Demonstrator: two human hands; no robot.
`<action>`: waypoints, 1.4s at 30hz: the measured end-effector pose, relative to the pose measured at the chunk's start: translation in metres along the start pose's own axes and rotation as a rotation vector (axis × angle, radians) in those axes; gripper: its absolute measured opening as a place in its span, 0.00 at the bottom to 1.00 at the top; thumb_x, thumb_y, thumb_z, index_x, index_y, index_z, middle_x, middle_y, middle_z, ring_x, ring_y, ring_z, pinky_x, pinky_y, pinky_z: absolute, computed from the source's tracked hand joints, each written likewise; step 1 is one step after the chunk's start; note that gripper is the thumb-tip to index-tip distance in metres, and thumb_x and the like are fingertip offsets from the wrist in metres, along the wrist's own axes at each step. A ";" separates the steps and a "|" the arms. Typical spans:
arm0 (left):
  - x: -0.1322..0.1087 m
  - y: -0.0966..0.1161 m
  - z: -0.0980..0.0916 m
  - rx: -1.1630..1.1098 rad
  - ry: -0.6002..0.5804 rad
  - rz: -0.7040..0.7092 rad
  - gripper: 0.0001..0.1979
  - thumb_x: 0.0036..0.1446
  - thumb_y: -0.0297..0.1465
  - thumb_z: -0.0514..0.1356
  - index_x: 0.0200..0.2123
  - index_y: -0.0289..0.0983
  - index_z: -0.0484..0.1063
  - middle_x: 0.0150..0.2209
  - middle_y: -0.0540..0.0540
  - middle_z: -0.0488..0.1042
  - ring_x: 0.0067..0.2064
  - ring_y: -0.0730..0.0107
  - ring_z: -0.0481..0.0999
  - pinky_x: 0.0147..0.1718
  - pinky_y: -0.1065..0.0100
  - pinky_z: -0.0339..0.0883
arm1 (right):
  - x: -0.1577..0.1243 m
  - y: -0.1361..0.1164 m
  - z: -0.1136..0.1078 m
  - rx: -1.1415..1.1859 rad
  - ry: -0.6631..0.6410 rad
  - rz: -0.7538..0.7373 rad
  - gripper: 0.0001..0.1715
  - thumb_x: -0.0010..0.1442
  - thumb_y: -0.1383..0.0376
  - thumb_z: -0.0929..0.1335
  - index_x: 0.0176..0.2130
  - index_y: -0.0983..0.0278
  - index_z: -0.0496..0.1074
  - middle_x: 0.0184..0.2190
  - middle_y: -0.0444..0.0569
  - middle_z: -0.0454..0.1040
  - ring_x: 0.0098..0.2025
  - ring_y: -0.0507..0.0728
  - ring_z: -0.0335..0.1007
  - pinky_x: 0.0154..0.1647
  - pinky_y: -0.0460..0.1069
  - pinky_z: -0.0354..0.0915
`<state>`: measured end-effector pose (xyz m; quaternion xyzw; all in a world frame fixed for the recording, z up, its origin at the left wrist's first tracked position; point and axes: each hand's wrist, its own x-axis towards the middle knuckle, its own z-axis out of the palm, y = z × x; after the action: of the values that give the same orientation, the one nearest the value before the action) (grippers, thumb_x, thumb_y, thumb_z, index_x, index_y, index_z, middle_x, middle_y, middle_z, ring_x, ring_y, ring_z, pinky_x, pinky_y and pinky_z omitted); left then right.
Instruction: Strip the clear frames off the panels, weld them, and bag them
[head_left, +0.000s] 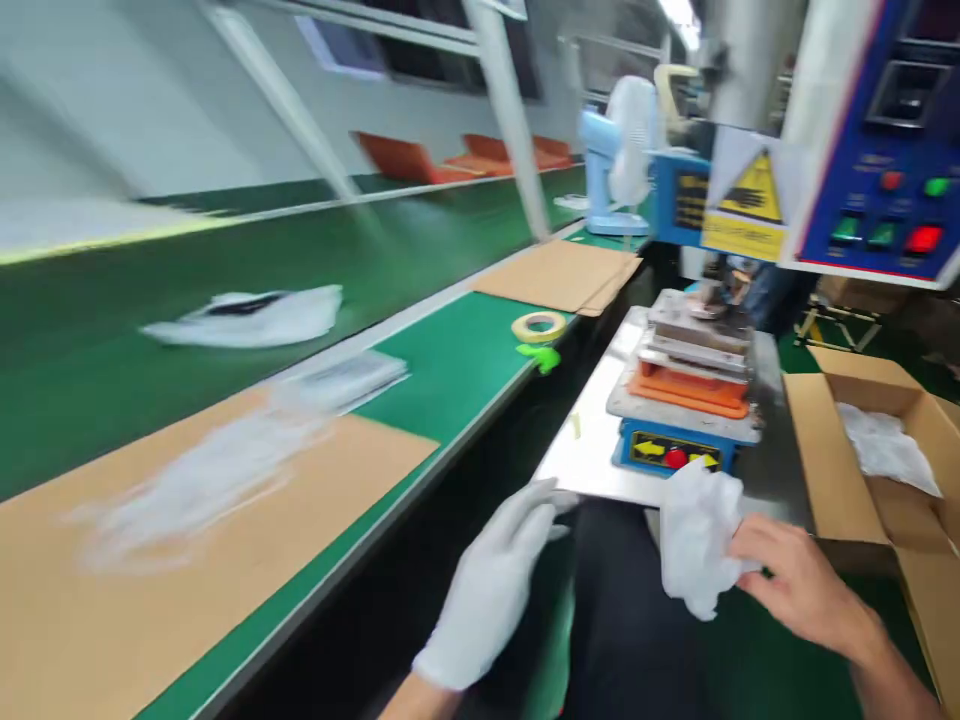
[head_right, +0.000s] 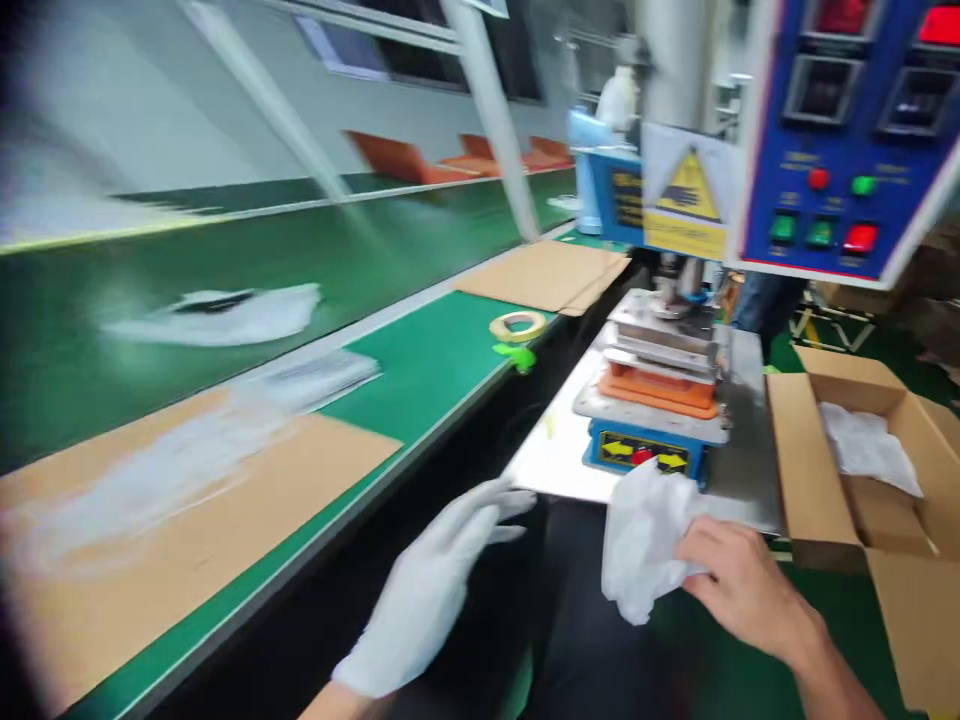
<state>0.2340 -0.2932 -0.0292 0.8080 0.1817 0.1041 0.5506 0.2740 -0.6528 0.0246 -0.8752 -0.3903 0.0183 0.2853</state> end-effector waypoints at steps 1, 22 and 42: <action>-0.018 0.001 -0.005 -0.161 -0.160 -0.044 0.35 0.69 0.53 0.53 0.68 0.37 0.68 0.62 0.36 0.78 0.58 0.48 0.80 0.51 0.55 0.80 | 0.023 -0.016 0.017 -0.051 -0.087 -0.143 0.12 0.72 0.72 0.66 0.43 0.56 0.75 0.39 0.45 0.79 0.38 0.57 0.75 0.39 0.50 0.67; -0.127 -0.076 -0.097 -0.613 0.470 -0.184 0.22 0.64 0.50 0.64 0.33 0.35 0.80 0.35 0.44 0.82 0.40 0.58 0.80 0.41 0.62 0.73 | 0.114 -0.156 0.188 0.759 -0.385 0.309 0.34 0.66 0.46 0.74 0.63 0.60 0.71 0.53 0.55 0.81 0.51 0.65 0.79 0.54 0.55 0.76; -0.107 -0.022 -0.116 0.021 0.096 0.131 0.18 0.62 0.27 0.59 0.54 0.41 0.77 0.50 0.46 0.83 0.48 0.61 0.82 0.49 0.64 0.75 | 0.108 -0.119 0.163 0.735 -0.266 0.323 0.40 0.63 0.50 0.78 0.68 0.58 0.71 0.65 0.57 0.76 0.63 0.70 0.75 0.58 0.58 0.79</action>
<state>0.0899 -0.2305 -0.0025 0.8180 0.1556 0.1767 0.5248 0.2276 -0.4353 -0.0302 -0.7551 -0.2490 0.3136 0.5191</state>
